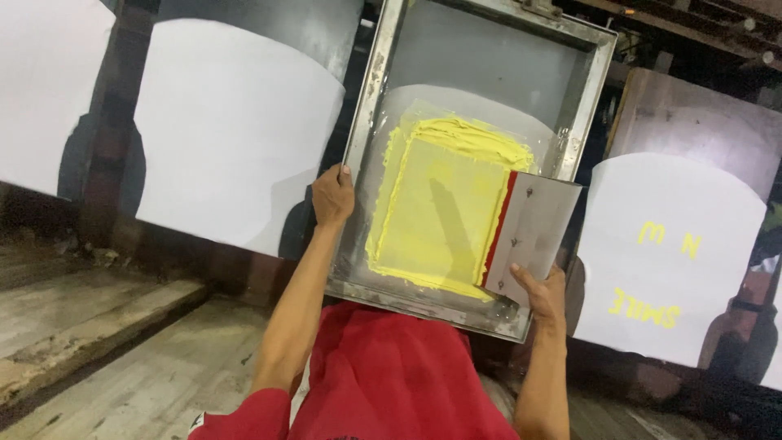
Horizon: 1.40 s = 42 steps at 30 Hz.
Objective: A person is performing screen printing using yellow ink on white fabric panels, using a squeegee to spread ink and lifting the frame between prints.
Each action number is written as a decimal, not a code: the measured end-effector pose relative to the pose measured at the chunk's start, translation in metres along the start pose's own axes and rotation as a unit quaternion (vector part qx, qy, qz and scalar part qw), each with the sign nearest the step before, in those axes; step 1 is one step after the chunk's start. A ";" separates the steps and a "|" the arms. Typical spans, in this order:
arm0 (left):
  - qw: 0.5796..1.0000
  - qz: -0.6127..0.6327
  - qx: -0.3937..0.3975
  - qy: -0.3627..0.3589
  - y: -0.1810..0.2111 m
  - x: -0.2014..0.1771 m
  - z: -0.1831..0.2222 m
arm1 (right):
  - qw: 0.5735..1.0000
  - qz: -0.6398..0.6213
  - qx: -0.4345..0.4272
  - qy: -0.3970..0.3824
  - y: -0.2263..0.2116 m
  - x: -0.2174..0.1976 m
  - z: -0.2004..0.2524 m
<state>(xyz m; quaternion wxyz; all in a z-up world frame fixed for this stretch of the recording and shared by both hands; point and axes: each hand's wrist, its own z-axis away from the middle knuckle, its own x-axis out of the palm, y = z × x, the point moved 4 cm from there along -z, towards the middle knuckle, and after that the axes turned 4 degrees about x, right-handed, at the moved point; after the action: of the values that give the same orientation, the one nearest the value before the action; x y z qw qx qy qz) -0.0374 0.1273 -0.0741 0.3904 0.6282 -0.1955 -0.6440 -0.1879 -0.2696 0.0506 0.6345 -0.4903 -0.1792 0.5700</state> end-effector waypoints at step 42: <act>0.996 0.072 -0.025 -0.044 -0.223 -0.365 -0.224 | 0.995 -0.094 0.023 0.022 -0.121 0.453 0.087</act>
<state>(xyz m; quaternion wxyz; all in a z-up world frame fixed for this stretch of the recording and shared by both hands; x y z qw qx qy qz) 0.0863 0.5920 -0.0300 0.4425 0.5735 -0.2406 -0.6461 -0.0601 0.1899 0.0402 0.7002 -0.4692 -0.1971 0.5007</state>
